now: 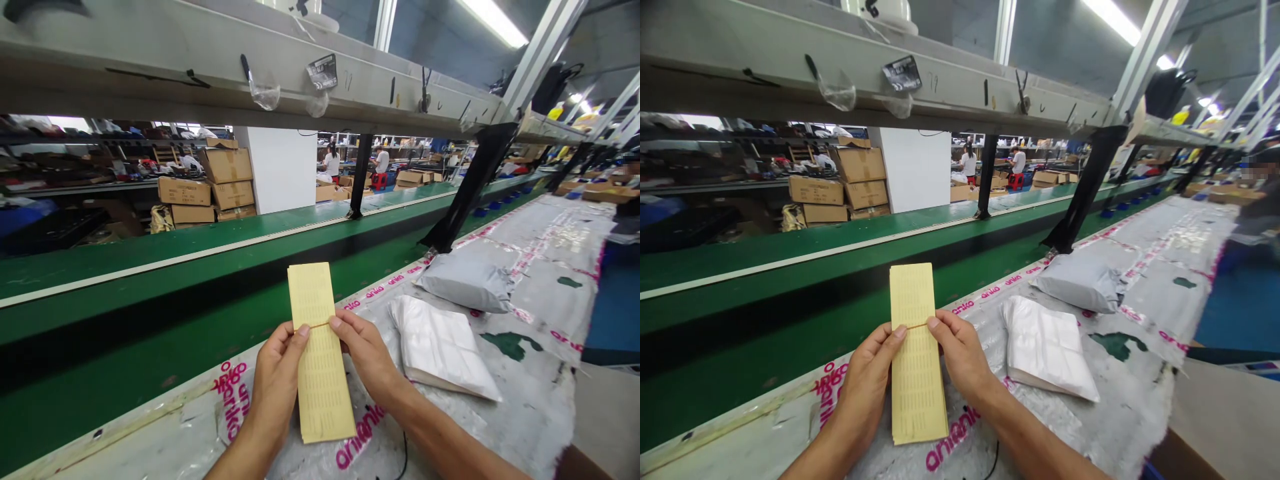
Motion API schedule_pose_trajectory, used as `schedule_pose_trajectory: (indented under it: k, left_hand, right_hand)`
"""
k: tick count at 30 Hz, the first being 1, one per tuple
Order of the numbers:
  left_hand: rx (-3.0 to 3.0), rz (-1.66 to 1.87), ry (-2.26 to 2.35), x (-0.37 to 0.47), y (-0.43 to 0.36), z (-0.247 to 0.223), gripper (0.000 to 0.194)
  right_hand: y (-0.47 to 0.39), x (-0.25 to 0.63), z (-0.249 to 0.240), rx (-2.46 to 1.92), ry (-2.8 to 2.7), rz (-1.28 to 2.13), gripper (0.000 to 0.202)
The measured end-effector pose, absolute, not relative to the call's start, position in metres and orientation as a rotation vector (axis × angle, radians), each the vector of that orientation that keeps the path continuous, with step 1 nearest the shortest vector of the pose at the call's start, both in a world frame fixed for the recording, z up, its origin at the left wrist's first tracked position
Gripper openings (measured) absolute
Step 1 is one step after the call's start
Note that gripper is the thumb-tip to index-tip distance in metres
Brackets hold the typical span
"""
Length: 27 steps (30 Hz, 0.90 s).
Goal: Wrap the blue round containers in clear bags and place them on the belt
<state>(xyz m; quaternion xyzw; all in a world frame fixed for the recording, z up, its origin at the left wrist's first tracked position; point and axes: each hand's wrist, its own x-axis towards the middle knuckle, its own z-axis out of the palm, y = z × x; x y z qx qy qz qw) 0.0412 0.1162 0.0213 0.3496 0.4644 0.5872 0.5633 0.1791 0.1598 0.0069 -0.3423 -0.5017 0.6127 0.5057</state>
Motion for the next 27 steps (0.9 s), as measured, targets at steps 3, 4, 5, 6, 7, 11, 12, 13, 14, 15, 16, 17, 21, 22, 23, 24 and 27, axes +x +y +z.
schedule_pose_trajectory:
  k: [3, 4, 5, 6, 7, 11, 12, 13, 14, 15, 16, 17, 21, 22, 23, 24, 27]
  left_hand:
    - [0.815, 1.380, 1.068, 0.041, 0.115, 0.023, 0.039]
    - [0.814, 1.375, 1.058, 0.041, 0.114, 0.024, 0.040]
    - [0.815, 1.369, 1.050, 0.040, 0.114, 0.025, 0.041]
    - [0.816, 1.364, 1.047, 0.040, 0.114, 0.025, 0.042]
    - [0.818, 1.357, 1.045, 0.039, 0.113, 0.026, 0.044]
    - [0.798, 1.337, 1.046, 0.038, 0.114, 0.029, 0.050]
    - [0.789, 1.334, 1.050, 0.038, 0.114, 0.030, 0.051]
    - [0.780, 1.332, 1.052, 0.038, 0.115, 0.030, 0.051]
    - [0.770, 1.331, 1.054, 0.038, 0.115, 0.031, 0.052]
    - [0.760, 1.328, 1.054, 0.038, 0.115, 0.031, 0.052]
    - [0.749, 1.327, 1.053, 0.038, 0.115, 0.031, 0.052]
    - [0.740, 1.328, 1.054, 0.038, 0.115, 0.031, 0.052]
    - [0.733, 1.335, 1.064, 0.035, 0.115, 0.029, 0.055]
    - [0.739, 1.329, 1.066, 0.035, 0.114, 0.029, 0.056]
    - [0.743, 1.319, 1.074, 0.034, 0.114, 0.029, 0.057]
    - [0.743, 1.304, 1.096, 0.033, 0.114, 0.029, 0.059]
    - [0.695, 1.258, 1.223, 0.034, 0.115, 0.034, 0.067]
  right_hand:
    - [0.158, 0.180, 0.008, -0.819, -1.208, 1.487, 0.038]
    - [0.158, 0.180, 0.008, -0.816, -1.207, 1.492, 0.038]
    - [0.157, 0.180, 0.009, -0.812, -1.208, 1.499, 0.038]
    - [0.156, 0.180, 0.009, -0.807, -1.209, 1.508, 0.038]
    - [0.155, 0.180, 0.010, -0.799, -1.210, 1.519, 0.038]
    - [0.150, 0.177, 0.013, -0.766, -1.237, 1.545, 0.039]
    - [0.150, 0.177, 0.014, -0.759, -1.249, 1.537, 0.039]
    - [0.149, 0.176, 0.015, -0.753, -1.260, 1.526, 0.038]
    - [0.149, 0.176, 0.016, -0.747, -1.267, 1.516, 0.037]
    - [0.149, 0.176, 0.016, -0.740, -1.268, 1.513, 0.036]
    - [0.149, 0.176, 0.017, -0.734, -1.263, 1.517, 0.036]
    - [0.149, 0.176, 0.017, -0.727, -1.253, 1.528, 0.036]
    - [0.151, 0.174, 0.015, -0.727, -1.209, 1.566, 0.042]
    - [0.151, 0.173, 0.015, -0.734, -1.195, 1.566, 0.043]
    - [0.150, 0.172, 0.015, -0.746, -1.181, 1.559, 0.043]
    - [0.150, 0.170, 0.015, -0.763, -1.168, 1.547, 0.044]
    - [0.153, 0.167, 0.015, -0.832, -1.153, 1.494, 0.044]
